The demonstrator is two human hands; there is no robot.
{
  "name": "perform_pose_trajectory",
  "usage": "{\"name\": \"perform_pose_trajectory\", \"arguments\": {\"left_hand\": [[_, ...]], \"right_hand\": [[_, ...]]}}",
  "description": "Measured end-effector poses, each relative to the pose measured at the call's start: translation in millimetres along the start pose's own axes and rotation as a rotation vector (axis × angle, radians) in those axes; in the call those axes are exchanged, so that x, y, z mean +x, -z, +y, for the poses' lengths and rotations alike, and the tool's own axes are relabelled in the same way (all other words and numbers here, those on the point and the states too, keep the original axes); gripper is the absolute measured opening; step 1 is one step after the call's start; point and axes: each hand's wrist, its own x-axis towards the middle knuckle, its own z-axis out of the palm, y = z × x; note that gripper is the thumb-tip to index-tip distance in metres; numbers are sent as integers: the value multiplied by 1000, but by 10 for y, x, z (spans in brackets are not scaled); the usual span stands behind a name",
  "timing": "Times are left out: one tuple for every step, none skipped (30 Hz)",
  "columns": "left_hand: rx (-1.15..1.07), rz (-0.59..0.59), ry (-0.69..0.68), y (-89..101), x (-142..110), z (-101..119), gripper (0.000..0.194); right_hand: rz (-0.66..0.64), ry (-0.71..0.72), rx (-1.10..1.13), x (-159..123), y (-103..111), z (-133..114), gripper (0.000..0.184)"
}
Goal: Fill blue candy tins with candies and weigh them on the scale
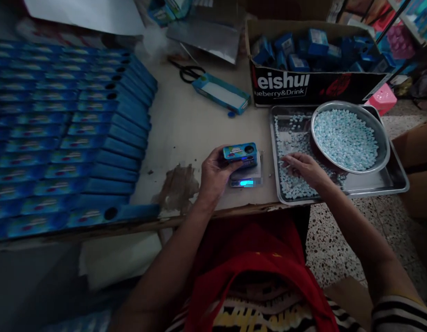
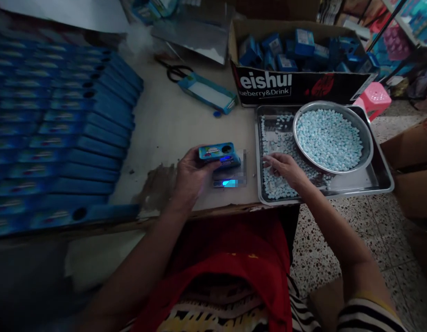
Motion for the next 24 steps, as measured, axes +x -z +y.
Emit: {"name": "perform_pose_trajectory", "arguments": {"left_hand": [[19, -9, 8, 26, -27, -8, 59], [40, -15, 4, 46, -54, -9, 62], [59, -19, -13, 65, -81, -3, 66], [77, -21, -36, 89, -112, 10, 71], [97, -20, -60, 121, -148, 28, 75], [118, -12, -82, 165, -190, 50, 77], [143, 1, -98, 222, -239, 74, 75], [174, 19, -110, 290, -292, 99, 70], [211, 38, -120, 368, -347, 123, 64], [252, 59, -132, 451, -402, 148, 57], [290, 77, -144, 535, -454, 171, 52], [323, 93, -156, 616, -500, 192, 49], [348, 105, -165, 691, -541, 211, 47], [366, 113, -170, 757, -573, 227, 46], [378, 118, -171, 813, -597, 239, 47], [387, 123, -169, 858, -614, 246, 47], [393, 125, -168, 894, -623, 248, 46], [398, 122, -167, 922, -626, 245, 46], [404, 114, -169, 945, -623, 238, 45], [411, 104, -172, 964, -616, 227, 43], [421, 92, -177, 981, -607, 215, 42], [432, 81, -183, 996, -595, 202, 40], [444, 70, -189, 1009, -582, 189, 39], [452, 61, -195, 1019, -568, 178, 38]], "right_hand": [[-58, -7, -75, -5, -13, -13, 30], [-96, -3, -148, -7, -36, -36, 33], [-116, 16, -240, -5, -72, -71, 33], [-122, 53, -370, -1, -122, -117, 32], [-114, 99, -545, 4, -187, -173, 30], [-103, 141, -759, 10, -267, -235, 26], [-101, 166, -992, 16, -359, -296, 24], [-111, 167, -1221, 21, -461, -351, 23], [-133, 149, -1430, 27, -568, -394, 23], [-166, 123, -1603, 33, -675, -420, 23], [-208, 104, -1736, 40, -777, -426, 23], [-251, 97, -1832, 49, -872, -415, 23], [-286, 104, -1899, 59, -957, -390, 24], [-314, 119, -1946, 70, -1030, -357, 25], [-339, 133, -1978, 81, -1090, -324, 26], [-358, 143, -1999, 91, -1135, -299, 27], [-367, 145, -2008, 98, -1163, -288, 27], [-367, 139, -2006, 102, -1173, -297, 27], [-353, 121, -1991, 100, -1159, -327, 26], [-324, 90, -1964, 92, -1120, -376, 26], [-279, 54, -1928, 77, -1053, -439, 27], [-221, 23, -1886, 56, -956, -510, 28], [-159, 3, -1841, 30, -833, -580, 29], [-99, 6, -1794, 4, -689, -641, 31]]}}
